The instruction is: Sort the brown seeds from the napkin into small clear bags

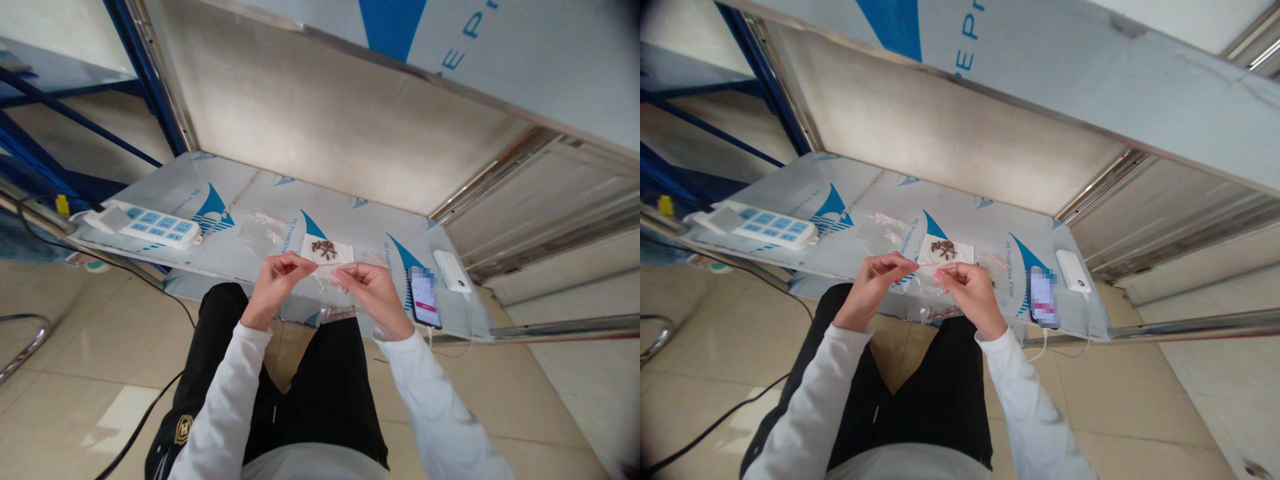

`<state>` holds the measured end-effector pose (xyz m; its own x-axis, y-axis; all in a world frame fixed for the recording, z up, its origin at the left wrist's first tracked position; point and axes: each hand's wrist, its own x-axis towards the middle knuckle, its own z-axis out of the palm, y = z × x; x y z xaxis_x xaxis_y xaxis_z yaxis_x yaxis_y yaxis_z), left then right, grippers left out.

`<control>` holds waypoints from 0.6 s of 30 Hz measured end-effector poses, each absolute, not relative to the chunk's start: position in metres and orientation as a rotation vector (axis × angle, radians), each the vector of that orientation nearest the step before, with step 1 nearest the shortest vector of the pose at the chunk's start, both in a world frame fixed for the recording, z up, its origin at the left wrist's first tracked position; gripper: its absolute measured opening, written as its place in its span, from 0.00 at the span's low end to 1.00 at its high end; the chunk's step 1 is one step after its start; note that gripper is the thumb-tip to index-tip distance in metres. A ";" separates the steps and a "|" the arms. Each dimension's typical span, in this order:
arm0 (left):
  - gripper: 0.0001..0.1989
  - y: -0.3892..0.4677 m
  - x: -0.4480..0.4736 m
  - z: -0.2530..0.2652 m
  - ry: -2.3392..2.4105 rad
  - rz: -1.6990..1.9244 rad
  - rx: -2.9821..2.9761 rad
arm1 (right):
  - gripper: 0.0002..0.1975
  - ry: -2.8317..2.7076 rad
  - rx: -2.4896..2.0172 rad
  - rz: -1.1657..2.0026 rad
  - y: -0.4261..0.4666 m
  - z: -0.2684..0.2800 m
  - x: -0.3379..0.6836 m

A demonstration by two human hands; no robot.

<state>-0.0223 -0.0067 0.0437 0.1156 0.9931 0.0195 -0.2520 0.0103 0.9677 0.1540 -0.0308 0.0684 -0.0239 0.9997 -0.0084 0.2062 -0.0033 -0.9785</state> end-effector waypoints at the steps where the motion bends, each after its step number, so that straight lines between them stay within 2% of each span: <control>1: 0.06 -0.007 -0.020 0.044 0.937 1.250 1.074 | 0.16 -1.372 -1.345 1.123 -0.031 0.070 0.154; 8: 0.14 -0.009 -0.002 0.044 0.902 1.304 1.016 | 0.13 -1.332 -1.345 1.040 -0.031 0.080 0.153; 12: 0.11 -0.010 0.000 0.046 0.903 1.242 1.054 | 0.13 -1.308 -1.359 1.027 -0.034 0.079 0.153; 18: 0.12 -0.009 -0.001 0.036 0.917 1.275 1.121 | 0.13 -1.235 -1.305 1.085 -0.036 0.075 0.149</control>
